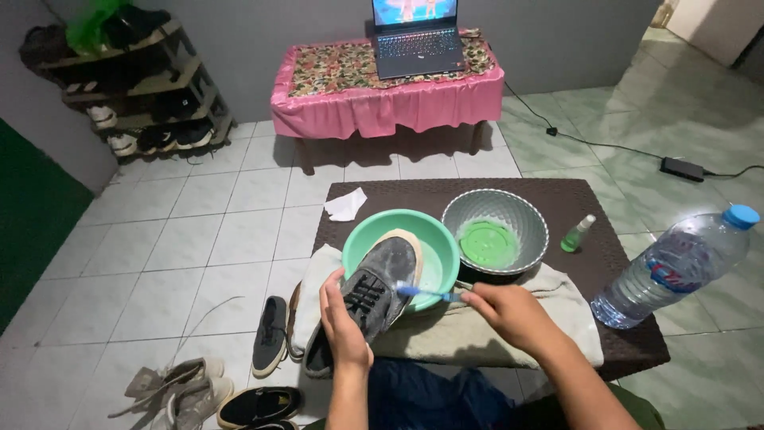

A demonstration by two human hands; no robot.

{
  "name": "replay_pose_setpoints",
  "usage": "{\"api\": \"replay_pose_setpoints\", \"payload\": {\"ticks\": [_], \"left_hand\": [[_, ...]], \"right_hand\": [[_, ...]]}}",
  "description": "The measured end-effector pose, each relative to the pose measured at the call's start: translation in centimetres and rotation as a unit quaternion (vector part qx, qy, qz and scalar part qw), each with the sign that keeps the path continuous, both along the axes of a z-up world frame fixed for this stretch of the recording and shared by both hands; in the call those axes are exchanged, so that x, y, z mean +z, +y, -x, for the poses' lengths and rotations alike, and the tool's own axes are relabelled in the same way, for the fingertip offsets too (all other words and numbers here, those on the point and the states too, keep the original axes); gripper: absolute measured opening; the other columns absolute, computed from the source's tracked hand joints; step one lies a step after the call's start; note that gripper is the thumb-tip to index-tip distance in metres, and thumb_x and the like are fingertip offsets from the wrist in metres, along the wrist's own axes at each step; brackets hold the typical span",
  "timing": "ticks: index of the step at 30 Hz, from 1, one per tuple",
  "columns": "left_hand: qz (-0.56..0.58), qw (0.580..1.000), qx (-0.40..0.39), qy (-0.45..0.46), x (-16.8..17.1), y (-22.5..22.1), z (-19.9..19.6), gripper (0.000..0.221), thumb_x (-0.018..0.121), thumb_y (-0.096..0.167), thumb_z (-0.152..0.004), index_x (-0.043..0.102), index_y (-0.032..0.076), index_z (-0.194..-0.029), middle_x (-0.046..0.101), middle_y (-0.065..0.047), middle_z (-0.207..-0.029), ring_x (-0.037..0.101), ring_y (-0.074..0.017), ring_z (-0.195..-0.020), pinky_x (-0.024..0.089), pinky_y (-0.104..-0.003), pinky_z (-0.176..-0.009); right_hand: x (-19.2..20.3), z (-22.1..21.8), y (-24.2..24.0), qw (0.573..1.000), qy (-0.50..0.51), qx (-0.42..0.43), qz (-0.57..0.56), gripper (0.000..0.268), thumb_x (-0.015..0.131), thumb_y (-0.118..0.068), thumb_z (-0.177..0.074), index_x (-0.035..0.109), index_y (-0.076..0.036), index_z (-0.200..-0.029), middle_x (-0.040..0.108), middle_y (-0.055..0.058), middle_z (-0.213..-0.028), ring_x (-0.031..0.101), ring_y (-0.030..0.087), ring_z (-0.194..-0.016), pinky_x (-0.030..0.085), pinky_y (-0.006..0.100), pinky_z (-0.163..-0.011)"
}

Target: Cleaning a grey sneaker using a toothbrush and soapy water from a bowl while sitting on a sofa.

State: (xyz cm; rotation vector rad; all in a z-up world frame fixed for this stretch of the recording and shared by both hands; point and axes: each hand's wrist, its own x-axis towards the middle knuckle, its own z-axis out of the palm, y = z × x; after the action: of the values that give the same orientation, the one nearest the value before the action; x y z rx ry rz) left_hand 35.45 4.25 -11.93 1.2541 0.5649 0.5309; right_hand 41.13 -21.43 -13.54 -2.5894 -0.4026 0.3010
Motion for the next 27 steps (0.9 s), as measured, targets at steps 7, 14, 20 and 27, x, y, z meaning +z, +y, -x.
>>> {"api": "replay_pose_setpoints", "payload": {"ticks": [7,14,20,27], "left_hand": [[0.049,0.998,0.002,0.025,0.8,-0.1,-0.2,0.062,0.033,0.056,-0.095,0.066,0.017,-0.13,0.055,-0.008,-0.151,0.044,-0.022,-0.144,0.036,-0.042,-0.116],[0.248,0.967,0.032,0.05,4.8,-0.3,0.4,0.065,0.029,0.056,-0.099,0.062,0.014,-0.135,0.064,-0.024,-0.134,0.064,-0.0352,-0.118,0.054,-0.048,-0.093],[0.27,0.959,0.07,0.045,4.6,0.5,0.4,0.062,0.033,0.059,-0.097,0.065,0.014,-0.125,0.064,-0.022,-0.133,0.064,-0.0339,-0.118,0.054,-0.047,-0.095],[0.244,0.969,0.025,0.022,4.2,1.1,0.6,0.06,0.033,0.057,-0.099,0.065,0.011,-0.123,0.066,-0.023,-0.122,0.065,-0.0364,-0.107,0.055,-0.049,-0.082]], "right_hand": [[-0.3,-0.2,0.2,0.985,-0.049,-0.085,-0.145,0.042,0.052,-0.04,-0.105,0.054,-0.014,-0.072,0.05,-0.001,-0.06,0.05,0.015,-0.057,0.033,0.031,-0.061],[2.3,-0.1,0.0,0.996,0.037,0.048,-0.07,0.042,0.063,-0.043,-0.101,0.063,-0.014,-0.07,0.055,-0.002,-0.058,0.05,0.012,-0.057,0.036,0.028,-0.061],[1.2,-3.3,0.4,0.997,0.051,-0.056,-0.017,0.035,0.057,-0.043,-0.102,0.067,-0.014,-0.085,0.065,0.003,-0.078,0.058,0.02,-0.07,0.041,0.033,-0.067],[-4.0,-9.6,7.6,0.975,0.008,0.006,0.222,0.075,0.045,0.002,-0.087,0.043,-0.028,-0.155,0.069,0.015,-0.122,0.069,0.037,-0.102,0.054,0.049,-0.067]]}}
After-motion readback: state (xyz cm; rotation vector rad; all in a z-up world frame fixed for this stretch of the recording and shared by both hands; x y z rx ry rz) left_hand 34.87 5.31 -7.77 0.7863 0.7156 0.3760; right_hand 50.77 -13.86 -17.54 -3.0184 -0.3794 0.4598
